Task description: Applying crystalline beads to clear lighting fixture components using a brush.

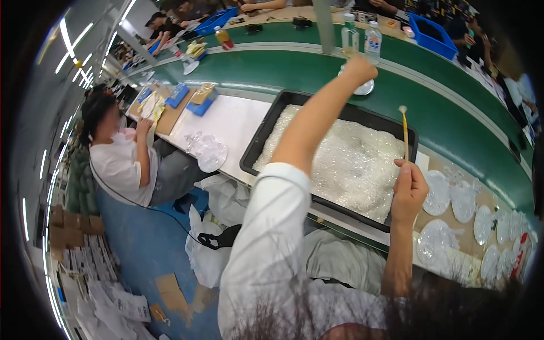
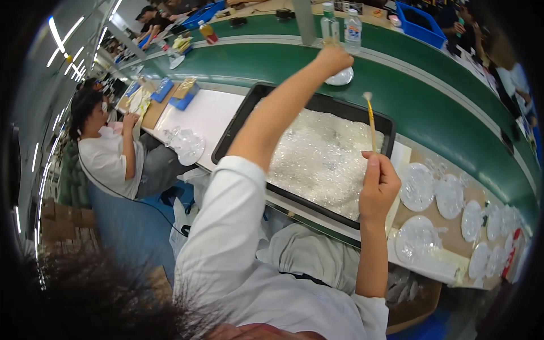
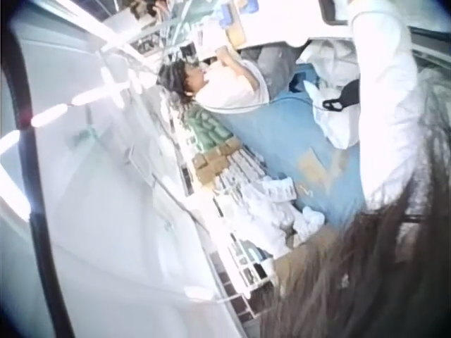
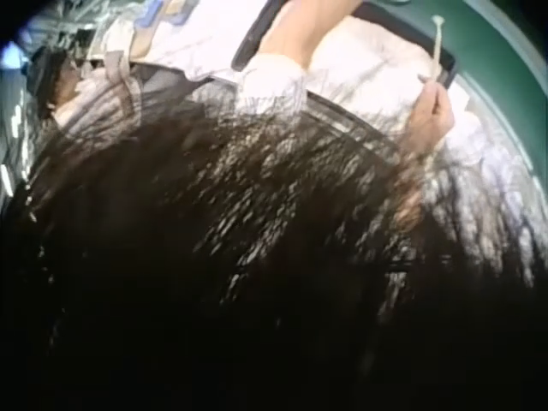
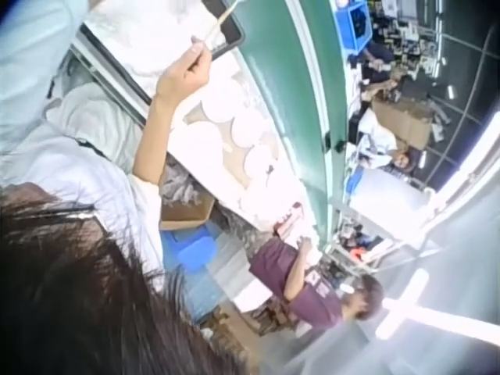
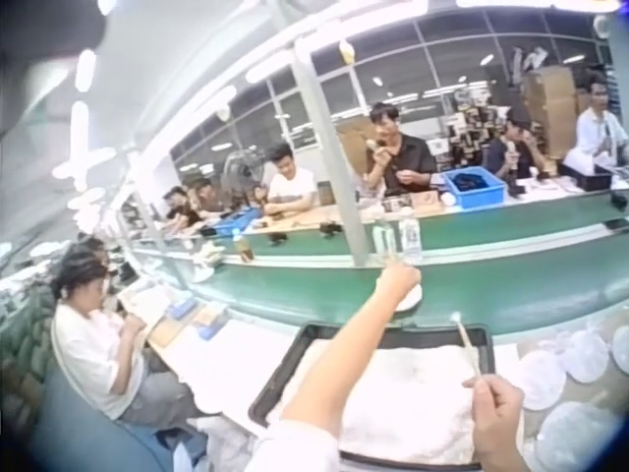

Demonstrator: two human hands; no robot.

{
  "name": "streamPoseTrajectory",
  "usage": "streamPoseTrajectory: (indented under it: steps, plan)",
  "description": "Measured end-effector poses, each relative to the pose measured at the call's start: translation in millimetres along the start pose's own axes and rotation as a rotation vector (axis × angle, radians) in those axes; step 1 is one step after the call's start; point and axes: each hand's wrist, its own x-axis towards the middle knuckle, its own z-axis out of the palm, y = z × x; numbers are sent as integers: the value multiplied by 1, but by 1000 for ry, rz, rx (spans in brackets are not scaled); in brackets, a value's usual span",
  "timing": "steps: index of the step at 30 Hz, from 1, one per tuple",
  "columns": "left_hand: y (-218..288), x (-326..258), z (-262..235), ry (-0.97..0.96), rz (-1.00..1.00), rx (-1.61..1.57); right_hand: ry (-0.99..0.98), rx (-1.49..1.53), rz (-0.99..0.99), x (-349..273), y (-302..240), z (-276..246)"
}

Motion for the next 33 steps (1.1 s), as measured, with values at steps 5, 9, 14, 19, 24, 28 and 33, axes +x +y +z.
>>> streamPoseTrajectory:
  steps: [5,9,14,19,24,28,33]
  plan:
    - [-27,-29,-1,183,68,-4,-24,86,59,-1,0,9]
    - [-29,-50,-77,-150,-13,37,34,41,95,9,11,-22]
    - [-139,-272,-124,-442,-504,-260,-1,86,146,2,-3,-6]
    - [-182,-423,-112,-504,-609,-65,-283,-52,69,5,-9,-9]
    - [-189,-479,-79,-407,-468,-176,-350,-93,-23,4,-9,-10]
    - [-182,-472,-66,-755,-655,-335,-386,-59,48,7,-9,-12]
    - [-189,-473,-67,-869,-607,-234,-377,-11,72,8,-12,-14]
